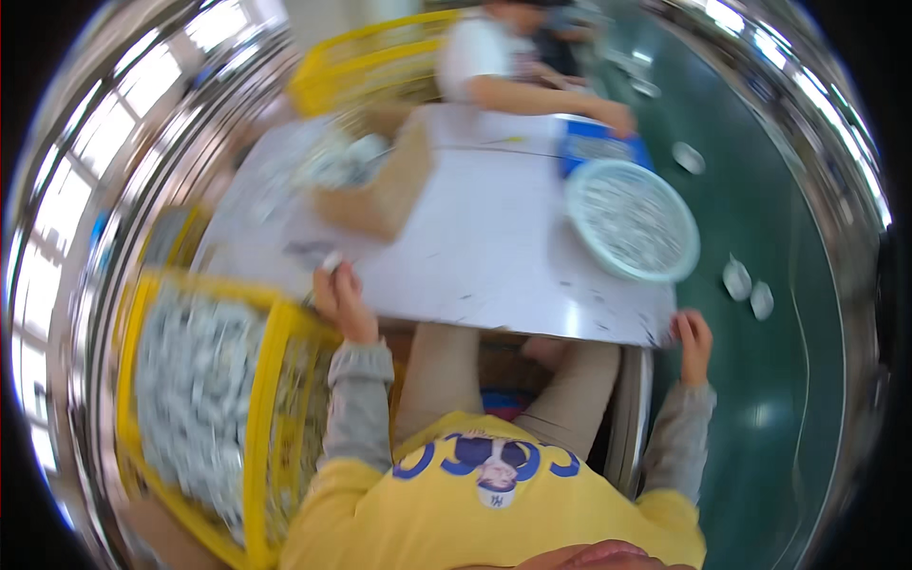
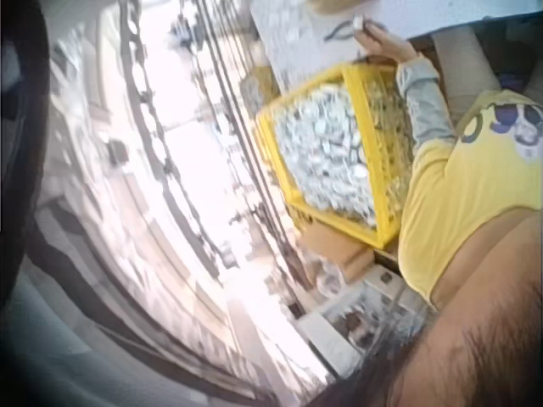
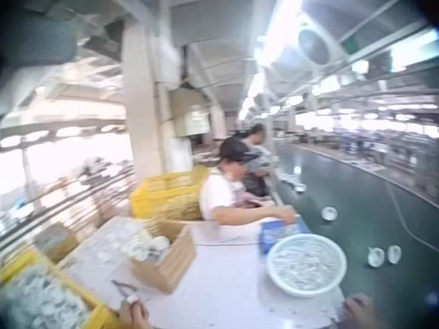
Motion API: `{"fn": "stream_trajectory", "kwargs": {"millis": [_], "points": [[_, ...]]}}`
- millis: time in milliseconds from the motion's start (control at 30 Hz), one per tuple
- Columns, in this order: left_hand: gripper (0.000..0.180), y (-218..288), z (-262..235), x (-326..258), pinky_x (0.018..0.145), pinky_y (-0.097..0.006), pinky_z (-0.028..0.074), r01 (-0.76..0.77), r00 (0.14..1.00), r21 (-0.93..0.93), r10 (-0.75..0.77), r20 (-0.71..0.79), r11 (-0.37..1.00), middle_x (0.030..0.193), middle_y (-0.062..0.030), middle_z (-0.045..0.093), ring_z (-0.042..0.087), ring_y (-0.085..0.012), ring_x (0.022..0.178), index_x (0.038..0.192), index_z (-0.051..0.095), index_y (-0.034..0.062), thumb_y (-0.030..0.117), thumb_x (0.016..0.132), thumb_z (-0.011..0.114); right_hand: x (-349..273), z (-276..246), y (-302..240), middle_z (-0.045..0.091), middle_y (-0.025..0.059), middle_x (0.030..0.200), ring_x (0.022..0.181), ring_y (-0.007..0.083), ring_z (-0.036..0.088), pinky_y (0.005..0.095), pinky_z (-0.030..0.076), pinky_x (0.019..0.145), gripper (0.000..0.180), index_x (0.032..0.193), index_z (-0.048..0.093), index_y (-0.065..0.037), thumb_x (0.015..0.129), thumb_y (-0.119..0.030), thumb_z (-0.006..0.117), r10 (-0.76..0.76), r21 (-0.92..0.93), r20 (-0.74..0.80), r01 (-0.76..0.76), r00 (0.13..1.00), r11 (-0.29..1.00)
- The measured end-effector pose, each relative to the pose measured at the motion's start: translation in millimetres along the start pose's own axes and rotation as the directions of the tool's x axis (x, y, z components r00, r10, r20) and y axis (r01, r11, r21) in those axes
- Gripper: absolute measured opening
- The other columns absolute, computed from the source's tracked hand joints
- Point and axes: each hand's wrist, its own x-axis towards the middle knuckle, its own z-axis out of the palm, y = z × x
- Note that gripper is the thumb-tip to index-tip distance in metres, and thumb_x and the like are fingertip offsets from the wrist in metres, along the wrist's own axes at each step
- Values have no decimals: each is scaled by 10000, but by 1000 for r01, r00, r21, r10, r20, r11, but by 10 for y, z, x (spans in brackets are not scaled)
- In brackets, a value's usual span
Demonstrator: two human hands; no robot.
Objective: The person assembles LED light fixtures by taking plastic clips from a bowl and inserting them into the light housings by hand, then placing the assembled light fixtures onto the conveyor belt.
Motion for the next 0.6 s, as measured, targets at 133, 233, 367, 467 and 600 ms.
{"fn": "stream_trajectory", "kwargs": {"millis": [133, 233, 367, 467, 600], "points": [[123, -257, 659, -541, 435, -155, 262, 83, 948, -67, -58, 312, 994, 696, -2, 484, 355, -23, 514, 844, 521, 30, -16, 827, 408, 566, -641, 280, 584, 24, 788, 739, 92, 552, 219, 440, 690, 112, 874, 571, -2, 837, -106, 550, -110, -126, -205, 86, 973, 988], [133, -328, 902, -1006, 428, -168, 268, 220, 862, -84, -154, 483, 972, 716, -36, 512, 354, -38, 485, 867, 519, 17, -40, 820, 408, 802, -1205, 693, 581, 76, 879, 838, 147, 563, 257, 427, 787, 156, 944, 558, -8, 801, -68, 563, -154, -236, -304, 82, 940, 968], [130, -363, 970, -1365, 460, -174, 332, 343, 671, 24, -263, 694, 939, 747, -42, 532, 403, -44, 518, 936, 537, 4, 28, 874, 426, 1134, -1534, 1033, 465, 163, 1122, 1082, 289, 433, 357, 336, 938, 454, 1105, 490, -49, 683, -88, 653, -396, -689, -324, 72, 859, 721], [126, -430, 939, -1404, 488, -168, 349, 425, 533, 102, -339, 775, 899, 773, -31, 543, 431, -40, 554, 964, 538, 9, 41, 866, 465, 1431, -1803, 1284, 355, 197, 1259, 1174, 372, 329, 413, 292, 981, 746, 1257, 381, -126, 599, -156, 732, -398, -807, -309, -17, 864, 591], [138, -416, 895, -1272, 510, -177, 370, 460, 491, 188, -425, 761, 868, 762, -27, 550, 453, -44, 568, 955, 547, 16, 64, 886, 438, 1712, -1731, 1212, 231, 241, 1343, 1213, 416, 277, 426, 279, 999, 967, 1351, 236, -273, 553, -182, 774, -293, -815, -447, -250, 845, 524]]}}
